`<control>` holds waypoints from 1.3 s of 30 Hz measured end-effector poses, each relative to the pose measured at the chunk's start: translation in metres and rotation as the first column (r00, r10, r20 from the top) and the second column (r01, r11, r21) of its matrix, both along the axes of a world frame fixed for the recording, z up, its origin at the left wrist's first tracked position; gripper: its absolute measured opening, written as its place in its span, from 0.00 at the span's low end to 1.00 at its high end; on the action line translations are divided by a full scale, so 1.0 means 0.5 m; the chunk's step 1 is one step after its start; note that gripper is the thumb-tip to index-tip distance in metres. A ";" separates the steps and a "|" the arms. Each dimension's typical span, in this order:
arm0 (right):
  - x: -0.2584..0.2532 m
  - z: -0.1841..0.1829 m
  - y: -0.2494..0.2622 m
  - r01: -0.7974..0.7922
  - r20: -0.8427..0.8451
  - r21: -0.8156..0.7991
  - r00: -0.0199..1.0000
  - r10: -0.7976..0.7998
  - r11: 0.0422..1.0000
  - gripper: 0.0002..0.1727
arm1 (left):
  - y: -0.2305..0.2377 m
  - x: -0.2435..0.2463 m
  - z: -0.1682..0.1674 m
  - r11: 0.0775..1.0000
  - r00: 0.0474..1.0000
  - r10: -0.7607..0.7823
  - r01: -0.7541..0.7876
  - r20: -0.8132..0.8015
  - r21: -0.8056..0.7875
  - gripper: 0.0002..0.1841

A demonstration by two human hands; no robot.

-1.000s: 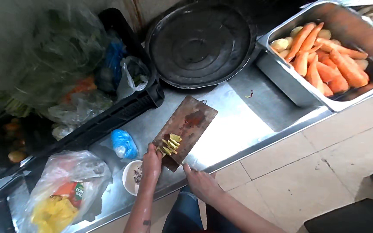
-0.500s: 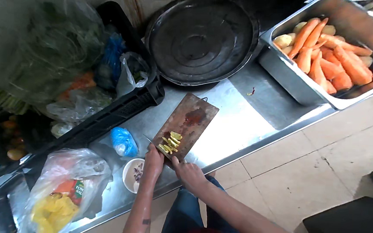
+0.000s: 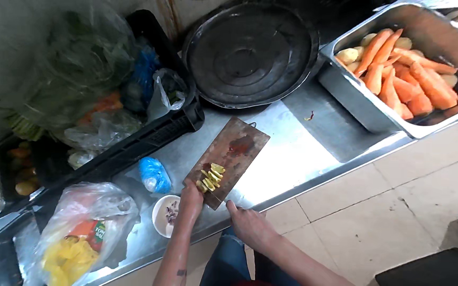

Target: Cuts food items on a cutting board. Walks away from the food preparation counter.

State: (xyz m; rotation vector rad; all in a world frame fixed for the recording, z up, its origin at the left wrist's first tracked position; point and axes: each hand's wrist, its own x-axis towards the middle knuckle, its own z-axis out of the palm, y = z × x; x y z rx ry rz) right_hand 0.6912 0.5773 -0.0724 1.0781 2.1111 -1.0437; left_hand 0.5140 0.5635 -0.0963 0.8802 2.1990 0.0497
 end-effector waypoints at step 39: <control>-0.030 -0.018 -0.008 0.034 -0.012 -0.082 0.999 -0.035 0.996 0.21 | 0.031 0.019 0.023 0.983 0.997 -0.068 0.058 -0.048 -0.174 0.27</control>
